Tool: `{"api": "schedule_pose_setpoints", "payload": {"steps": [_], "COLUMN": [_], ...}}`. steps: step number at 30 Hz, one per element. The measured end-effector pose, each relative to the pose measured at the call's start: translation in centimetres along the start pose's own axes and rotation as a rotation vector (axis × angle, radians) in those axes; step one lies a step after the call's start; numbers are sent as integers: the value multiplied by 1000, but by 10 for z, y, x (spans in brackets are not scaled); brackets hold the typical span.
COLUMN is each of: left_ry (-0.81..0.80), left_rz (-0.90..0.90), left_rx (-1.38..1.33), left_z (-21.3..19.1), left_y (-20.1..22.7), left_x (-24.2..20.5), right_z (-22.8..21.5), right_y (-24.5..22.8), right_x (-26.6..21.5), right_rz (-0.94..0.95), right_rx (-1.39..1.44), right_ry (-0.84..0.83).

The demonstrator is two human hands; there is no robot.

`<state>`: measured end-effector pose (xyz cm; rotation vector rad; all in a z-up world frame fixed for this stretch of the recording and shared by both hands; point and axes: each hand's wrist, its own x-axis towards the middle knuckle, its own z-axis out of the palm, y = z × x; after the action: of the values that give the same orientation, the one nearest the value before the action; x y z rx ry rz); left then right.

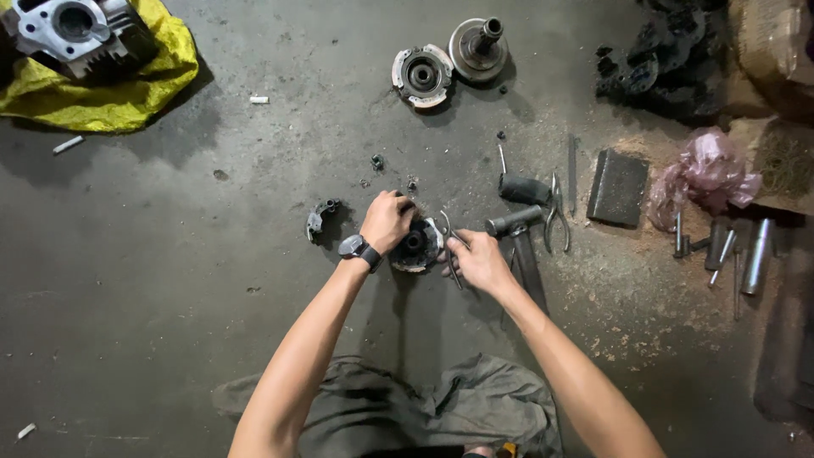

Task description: The person sits on the floor and assembles a mechanical component, likely a clutch assembly. They use a hammer to tap parts into place, use pliers to manipulate small components, and arrange various metal pieces on the floor.

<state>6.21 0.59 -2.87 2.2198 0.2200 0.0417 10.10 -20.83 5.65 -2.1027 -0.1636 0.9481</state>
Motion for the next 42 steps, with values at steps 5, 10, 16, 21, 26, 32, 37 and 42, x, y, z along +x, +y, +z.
{"api": "schedule_pose_setpoints", "payload": {"steps": [5, 10, 16, 21, 26, 32, 37, 42], "left_ry": [66, 94, 122, 137, 155, 160, 156, 162], "left_rz": [57, 38, 78, 81, 109, 115, 103, 115], "left_rx": [-145, -221, -295, -307, -295, -293, -266, -260], "left_z": [6, -3, -5, -8, -7, -5, -4, -7], "left_y": [-12, -8, -8, -2, -4, -4, -5, -2], "left_x": [-14, -20, -24, -26, -26, -27, -27, -27], "right_z": [-8, -14, -23, -24, -23, -22, -18, -19], "right_y": [-20, -16, -42, -49, -53, -63, -64, -68], "right_x": [17, 48, 61, 71, 84, 107, 113, 109], "right_rz": [159, 293, 395, 420, 433, 471, 492, 487], "right_rx": [194, 275, 219, 165, 99, -5, -52, -44], "right_ry": [-146, -343, -472, -511, -534, -585, -600, -572]}}
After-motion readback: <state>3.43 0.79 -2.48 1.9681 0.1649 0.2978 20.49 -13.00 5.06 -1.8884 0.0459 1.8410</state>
